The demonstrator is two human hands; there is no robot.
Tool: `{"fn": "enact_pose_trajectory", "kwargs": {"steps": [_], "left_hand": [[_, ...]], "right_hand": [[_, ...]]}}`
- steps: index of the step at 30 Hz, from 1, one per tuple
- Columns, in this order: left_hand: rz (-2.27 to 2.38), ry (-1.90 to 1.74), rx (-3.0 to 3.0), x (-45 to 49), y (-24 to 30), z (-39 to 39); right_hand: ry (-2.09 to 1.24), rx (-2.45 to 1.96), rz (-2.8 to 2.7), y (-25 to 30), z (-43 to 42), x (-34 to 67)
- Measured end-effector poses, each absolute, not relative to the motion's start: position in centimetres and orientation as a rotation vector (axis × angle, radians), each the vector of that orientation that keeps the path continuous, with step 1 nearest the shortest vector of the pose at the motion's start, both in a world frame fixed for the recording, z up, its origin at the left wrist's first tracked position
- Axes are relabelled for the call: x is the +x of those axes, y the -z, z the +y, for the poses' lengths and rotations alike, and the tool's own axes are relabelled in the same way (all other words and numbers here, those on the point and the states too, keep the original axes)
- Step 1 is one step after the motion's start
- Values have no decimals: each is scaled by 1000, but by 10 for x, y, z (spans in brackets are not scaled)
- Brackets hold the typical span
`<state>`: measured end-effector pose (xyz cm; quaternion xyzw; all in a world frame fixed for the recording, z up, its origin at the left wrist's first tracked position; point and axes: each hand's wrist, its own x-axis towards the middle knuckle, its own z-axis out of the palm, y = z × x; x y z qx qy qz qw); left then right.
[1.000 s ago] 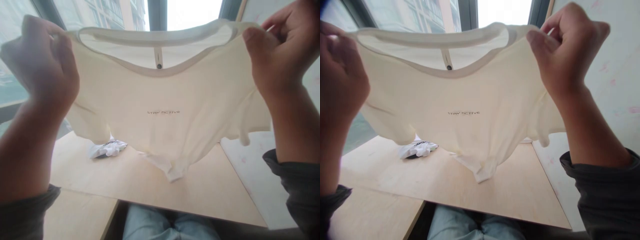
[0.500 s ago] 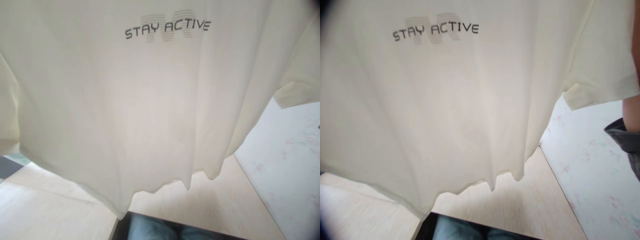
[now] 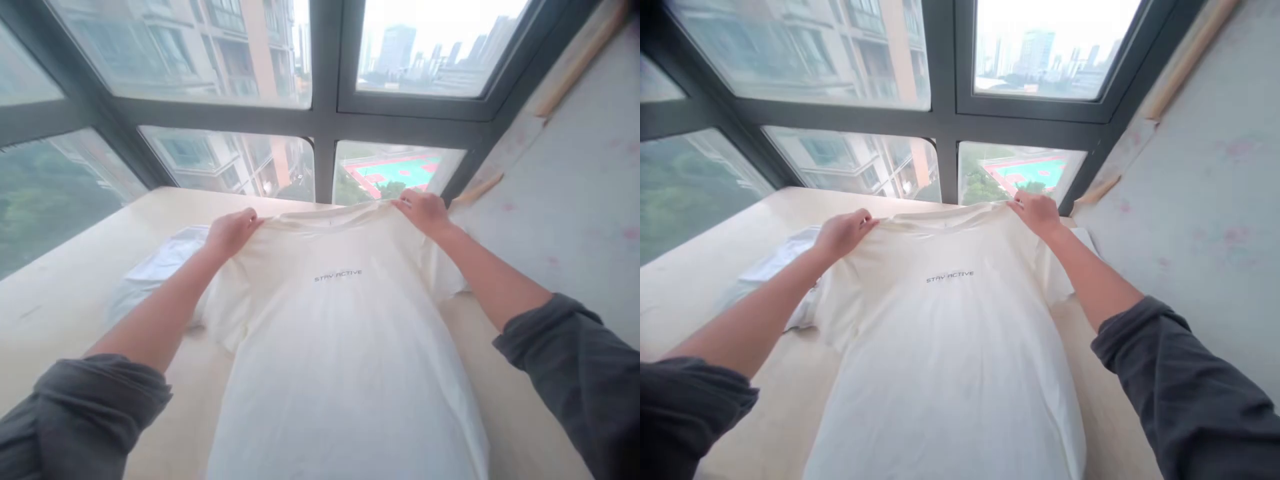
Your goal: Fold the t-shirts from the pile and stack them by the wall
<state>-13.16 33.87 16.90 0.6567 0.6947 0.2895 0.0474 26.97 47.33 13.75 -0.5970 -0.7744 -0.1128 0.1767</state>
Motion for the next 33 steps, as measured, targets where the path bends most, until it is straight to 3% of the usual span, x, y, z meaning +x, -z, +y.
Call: {"fn": "enact_pose_trajectory", "kwargs": {"steps": [8, 13, 20, 26, 29, 33], "left_hand": [[2161, -555, 2103, -160, -90, 450], [2120, -425, 2199, -155, -65, 456], [2252, -176, 2387, -170, -61, 327], [2488, -371, 2329, -194, -50, 185], [2499, -607, 2125, -180, -42, 123], [2528, -489, 1541, -145, -32, 47]], "right_hand": [[30, -1861, -2254, -51, 569, 225], [-152, -1762, -2267, -25, 571, 222], [-187, -1450, -2147, -44, 462, 283], [-335, -1557, -1960, -35, 318, 345], [-455, -1731, -1783, -18, 250, 375], [-746, -1938, -1555, 5, 166, 404]]}}
